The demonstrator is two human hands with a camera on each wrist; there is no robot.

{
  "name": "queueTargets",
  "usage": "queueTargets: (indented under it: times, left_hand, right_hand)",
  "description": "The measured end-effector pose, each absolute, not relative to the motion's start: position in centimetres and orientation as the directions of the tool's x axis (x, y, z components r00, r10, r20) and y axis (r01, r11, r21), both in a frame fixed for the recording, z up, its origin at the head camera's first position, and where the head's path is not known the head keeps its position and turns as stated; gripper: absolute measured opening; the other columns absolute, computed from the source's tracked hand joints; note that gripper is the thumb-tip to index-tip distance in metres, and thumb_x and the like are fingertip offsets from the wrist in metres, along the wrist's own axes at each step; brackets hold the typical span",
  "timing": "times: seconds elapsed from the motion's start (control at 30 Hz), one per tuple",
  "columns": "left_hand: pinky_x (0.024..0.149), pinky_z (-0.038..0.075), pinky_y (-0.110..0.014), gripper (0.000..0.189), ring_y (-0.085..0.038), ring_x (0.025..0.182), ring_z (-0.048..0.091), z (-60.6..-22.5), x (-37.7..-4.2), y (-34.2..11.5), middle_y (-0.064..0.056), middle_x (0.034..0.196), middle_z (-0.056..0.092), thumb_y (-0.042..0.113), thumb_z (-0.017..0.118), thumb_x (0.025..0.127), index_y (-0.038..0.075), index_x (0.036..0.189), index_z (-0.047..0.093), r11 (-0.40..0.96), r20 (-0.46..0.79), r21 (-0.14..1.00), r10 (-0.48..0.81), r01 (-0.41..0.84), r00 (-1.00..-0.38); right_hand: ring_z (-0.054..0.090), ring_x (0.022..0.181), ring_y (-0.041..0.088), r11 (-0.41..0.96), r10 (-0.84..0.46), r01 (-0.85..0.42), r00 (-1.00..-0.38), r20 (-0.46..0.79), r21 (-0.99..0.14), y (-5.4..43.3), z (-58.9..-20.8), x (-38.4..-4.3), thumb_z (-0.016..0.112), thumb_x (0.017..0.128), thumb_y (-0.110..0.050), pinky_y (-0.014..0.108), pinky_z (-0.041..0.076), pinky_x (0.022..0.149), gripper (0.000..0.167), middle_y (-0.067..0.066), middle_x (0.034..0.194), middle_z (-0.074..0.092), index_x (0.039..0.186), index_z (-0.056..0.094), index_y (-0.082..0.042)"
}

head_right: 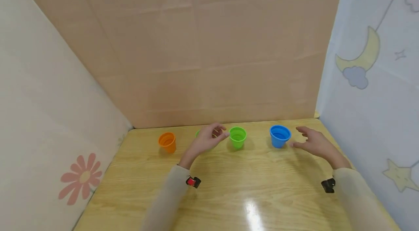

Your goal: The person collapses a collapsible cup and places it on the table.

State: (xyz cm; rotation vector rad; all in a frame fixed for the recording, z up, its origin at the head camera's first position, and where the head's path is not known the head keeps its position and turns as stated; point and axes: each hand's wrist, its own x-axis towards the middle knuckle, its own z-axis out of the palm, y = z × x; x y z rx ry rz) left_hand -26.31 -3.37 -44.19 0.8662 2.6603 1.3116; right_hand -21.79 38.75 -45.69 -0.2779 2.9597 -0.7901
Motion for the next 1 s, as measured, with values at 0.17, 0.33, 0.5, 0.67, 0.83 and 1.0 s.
queueTargets:
  times: [0.17,0.33,0.5,0.67,0.83,1.0]
  left_hand:
    - [0.088,0.059,-0.022,0.046,-0.014,0.109,0.069,-44.4,-26.3,0.5,-0.004,0.128,0.072,0.044,0.063,0.105,0.015,0.141,0.064,0.462,0.141,0.78,0.527,0.422,-0.838]
    - [0.09,0.06,-0.021,0.053,-0.015,0.117,0.069,-44.9,-26.0,3.9,-0.005,0.142,0.067,0.047,0.063,0.105,0.018,0.149,0.058,0.453,0.109,0.801,0.534,0.392,-0.839]
    - [0.094,0.06,-0.021,0.058,-0.019,0.126,0.067,-46.3,-25.4,6.4,-0.005,0.148,0.062,0.046,0.064,0.105,0.018,0.154,0.05,0.448,0.069,0.821,0.537,0.354,-0.841]
    - [0.098,0.06,-0.023,0.064,-0.02,0.13,0.066,-47.5,-25.3,9.0,-0.007,0.148,0.062,0.047,0.064,0.104,0.015,0.156,0.046,0.492,0.063,0.788,0.534,0.37,-0.843]
    - [0.101,0.06,-0.027,0.071,-0.015,0.133,0.063,-48.6,-25.2,11.7,-0.002,0.151,0.06,0.056,0.06,0.103,0.015,0.159,0.042,0.579,0.054,0.716,0.512,0.391,-0.857]
    - [0.103,0.06,-0.029,0.075,-0.016,0.136,0.06,-49.3,-25.6,13.6,-0.002,0.156,0.055,0.057,0.061,0.102,0.014,0.16,0.04,0.598,0.021,0.727,0.47,0.336,-0.883]
  right_hand:
    - [0.045,0.134,0.067,0.828,-0.169,-0.138,-0.986,-0.007,-0.544,38.7,-46.1,-22.3,0.074,0.099,-0.039,0.074,0.052,0.1,0.093,0.046,0.155,0.035,0.155,0.027,0.018]
    - [0.045,0.135,0.066,0.792,-0.166,-0.127,-0.986,-0.012,-0.597,38.4,-47.2,-23.0,0.074,0.099,-0.038,0.071,0.055,0.1,0.097,0.044,0.158,0.031,0.159,0.019,0.016]
    - [0.046,0.135,0.066,0.776,-0.164,-0.122,-0.986,-0.011,-0.619,37.7,-48.3,-23.4,0.073,0.099,-0.04,0.069,0.056,0.1,0.096,0.044,0.157,0.032,0.158,0.022,0.016]
    - [0.047,0.134,0.066,0.752,-0.148,-0.104,-0.989,-0.013,-0.651,37.2,-48.8,-23.7,0.071,0.101,-0.04,0.069,0.056,0.099,0.095,0.045,0.157,0.032,0.158,0.021,0.016]
    - [0.048,0.132,0.067,0.736,-0.149,-0.098,-0.989,-0.019,-0.669,37.3,-49.3,-23.9,0.071,0.102,-0.038,0.069,0.057,0.097,0.093,0.046,0.157,0.03,0.158,0.022,0.017]
    - [0.049,0.131,0.068,0.724,-0.159,-0.1,-0.987,-0.024,-0.683,37.6,-49.8,-24.0,0.07,0.102,-0.036,0.069,0.058,0.096,0.089,0.046,0.156,0.032,0.157,0.024,0.016]
